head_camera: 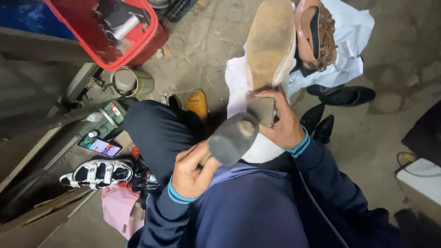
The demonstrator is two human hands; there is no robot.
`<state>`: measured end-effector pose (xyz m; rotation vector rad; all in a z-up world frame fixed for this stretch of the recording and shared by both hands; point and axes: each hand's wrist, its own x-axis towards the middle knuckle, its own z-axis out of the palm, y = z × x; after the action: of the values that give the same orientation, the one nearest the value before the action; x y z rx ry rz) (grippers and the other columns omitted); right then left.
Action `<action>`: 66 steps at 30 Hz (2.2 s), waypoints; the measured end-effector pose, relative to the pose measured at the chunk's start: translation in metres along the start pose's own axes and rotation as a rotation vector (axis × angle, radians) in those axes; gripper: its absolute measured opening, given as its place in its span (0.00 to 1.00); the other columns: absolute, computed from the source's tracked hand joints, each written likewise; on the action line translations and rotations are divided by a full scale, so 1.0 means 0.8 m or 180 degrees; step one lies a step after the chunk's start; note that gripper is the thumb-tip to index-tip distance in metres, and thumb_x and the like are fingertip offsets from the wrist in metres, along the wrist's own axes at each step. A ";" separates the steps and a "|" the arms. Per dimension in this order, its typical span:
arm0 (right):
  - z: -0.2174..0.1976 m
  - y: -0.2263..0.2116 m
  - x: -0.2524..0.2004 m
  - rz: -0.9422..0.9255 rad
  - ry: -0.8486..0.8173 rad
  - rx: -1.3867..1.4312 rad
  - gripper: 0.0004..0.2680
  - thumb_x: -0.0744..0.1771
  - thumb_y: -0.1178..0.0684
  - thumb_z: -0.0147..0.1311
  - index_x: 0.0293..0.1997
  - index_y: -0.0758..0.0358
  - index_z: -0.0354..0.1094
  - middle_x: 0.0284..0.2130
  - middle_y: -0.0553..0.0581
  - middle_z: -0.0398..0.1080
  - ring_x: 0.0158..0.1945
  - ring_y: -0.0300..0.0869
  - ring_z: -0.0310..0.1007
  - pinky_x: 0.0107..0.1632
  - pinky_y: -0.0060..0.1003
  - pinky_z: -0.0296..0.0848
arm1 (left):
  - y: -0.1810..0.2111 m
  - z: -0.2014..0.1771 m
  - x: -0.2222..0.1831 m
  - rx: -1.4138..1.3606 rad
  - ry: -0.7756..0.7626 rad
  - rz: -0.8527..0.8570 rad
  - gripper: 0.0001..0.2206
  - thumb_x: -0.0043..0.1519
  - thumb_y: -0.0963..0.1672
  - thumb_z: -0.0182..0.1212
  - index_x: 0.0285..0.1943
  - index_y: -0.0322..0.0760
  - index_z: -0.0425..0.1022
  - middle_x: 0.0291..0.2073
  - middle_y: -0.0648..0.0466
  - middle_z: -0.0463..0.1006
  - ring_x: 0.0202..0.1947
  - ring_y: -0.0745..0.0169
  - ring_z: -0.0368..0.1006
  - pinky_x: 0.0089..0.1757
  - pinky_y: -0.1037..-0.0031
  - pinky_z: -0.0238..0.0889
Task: A person is repairing a shoe by tapping the sole with a tool and then brushing the shoe surface.
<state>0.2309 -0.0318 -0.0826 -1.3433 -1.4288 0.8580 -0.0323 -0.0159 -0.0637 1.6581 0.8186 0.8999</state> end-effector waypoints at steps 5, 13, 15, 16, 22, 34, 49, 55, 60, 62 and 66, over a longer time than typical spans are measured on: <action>0.001 0.000 -0.002 0.0082 0.0012 0.0083 0.24 0.62 0.53 0.71 0.58 0.70 0.60 0.53 0.62 0.67 0.61 0.48 0.69 0.67 0.47 0.62 | 0.026 -0.004 0.037 0.0242 0.0020 -0.0118 0.04 0.63 0.38 0.59 0.42 0.29 0.78 0.25 0.47 0.78 0.25 0.46 0.76 0.27 0.66 0.71; -0.001 -0.018 0.012 0.0020 -0.0001 -0.0171 0.24 0.60 0.52 0.74 0.57 0.67 0.63 0.51 0.59 0.69 0.61 0.50 0.69 0.69 0.48 0.58 | 0.034 -0.010 0.065 0.0301 -0.0058 -0.0357 0.09 0.64 0.40 0.61 0.49 0.25 0.78 0.28 0.41 0.83 0.31 0.38 0.82 0.27 0.60 0.73; -0.001 -0.011 0.006 -0.0047 0.0066 -0.0200 0.23 0.61 0.52 0.73 0.55 0.67 0.64 0.53 0.59 0.73 0.64 0.51 0.68 0.73 0.49 0.49 | 0.018 -0.013 0.051 0.0076 -0.0007 -0.0460 0.06 0.65 0.39 0.59 0.45 0.31 0.80 0.19 0.51 0.76 0.22 0.66 0.73 0.26 0.69 0.70; 0.001 -0.006 0.004 -0.0008 0.0086 -0.0202 0.23 0.61 0.52 0.73 0.55 0.67 0.64 0.53 0.59 0.73 0.64 0.51 0.68 0.73 0.49 0.49 | 0.014 -0.013 0.049 0.0063 -0.0043 -0.0483 0.06 0.65 0.39 0.59 0.45 0.31 0.80 0.19 0.51 0.76 0.22 0.66 0.73 0.26 0.69 0.70; 0.000 0.002 0.009 -0.0081 0.0142 -0.0265 0.24 0.59 0.50 0.75 0.54 0.66 0.65 0.54 0.61 0.71 0.64 0.56 0.68 0.71 0.59 0.53 | 0.030 -0.013 0.075 0.0178 -0.0170 -0.0306 0.07 0.63 0.38 0.61 0.47 0.25 0.78 0.30 0.40 0.83 0.34 0.35 0.82 0.30 0.59 0.74; 0.001 -0.005 0.009 -0.0056 0.0157 -0.0516 0.16 0.65 0.59 0.64 0.57 0.65 0.66 0.52 0.61 0.75 0.59 0.57 0.73 0.74 0.58 0.43 | 0.025 -0.016 0.055 -0.0030 -0.0124 -0.0134 0.14 0.59 0.39 0.64 0.54 0.28 0.79 0.36 0.42 0.84 0.37 0.37 0.83 0.36 0.57 0.77; 0.009 0.023 -0.009 -0.0390 0.0346 -0.1021 0.29 0.60 0.50 0.74 0.56 0.81 0.58 0.47 0.73 0.69 0.51 0.62 0.71 0.68 0.55 0.61 | -0.035 -0.067 0.043 0.0819 0.1056 -0.0598 0.18 0.61 0.43 0.66 0.58 0.25 0.74 0.36 0.31 0.81 0.39 0.26 0.78 0.35 0.46 0.73; 0.026 0.000 0.020 -0.0657 0.0525 -0.1392 0.25 0.66 0.49 0.63 0.62 0.75 0.50 0.41 0.77 0.69 0.41 0.60 0.73 0.58 0.55 0.72 | -0.207 -0.109 -0.030 0.1029 0.1630 -0.2351 0.22 0.65 0.54 0.51 0.62 0.43 0.75 0.35 0.54 0.82 0.33 0.66 0.72 0.39 0.70 0.67; 0.029 0.006 0.024 -0.0778 0.0805 -0.1277 0.25 0.65 0.51 0.60 0.64 0.75 0.49 0.39 0.80 0.68 0.34 0.59 0.70 0.40 0.48 0.73 | -0.410 -0.103 -0.161 0.1834 0.1082 -0.3396 0.19 0.65 0.49 0.49 0.63 0.45 0.76 0.40 0.38 0.82 0.40 0.32 0.77 0.42 0.51 0.70; 0.018 0.015 0.014 -0.0731 0.0740 -0.1328 0.26 0.65 0.52 0.59 0.65 0.73 0.48 0.40 0.80 0.68 0.35 0.59 0.71 0.45 0.52 0.74 | -0.454 -0.106 -0.185 0.2026 0.0613 -0.3739 0.20 0.65 0.51 0.51 0.64 0.47 0.72 0.43 0.37 0.80 0.44 0.31 0.76 0.45 0.50 0.69; 0.007 0.028 -0.002 -0.0688 0.0834 -0.1425 0.26 0.64 0.54 0.59 0.66 0.71 0.46 0.41 0.82 0.67 0.33 0.59 0.69 0.42 0.53 0.73 | -0.477 -0.125 -0.173 0.2311 -0.0212 -0.4428 0.28 0.61 0.50 0.61 0.72 0.54 0.60 0.48 0.40 0.78 0.51 0.35 0.75 0.51 0.52 0.68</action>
<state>0.2324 -0.0295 -0.1054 -1.5263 -1.5732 0.2129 -0.2189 0.0004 -0.4380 1.1588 1.9888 -0.4853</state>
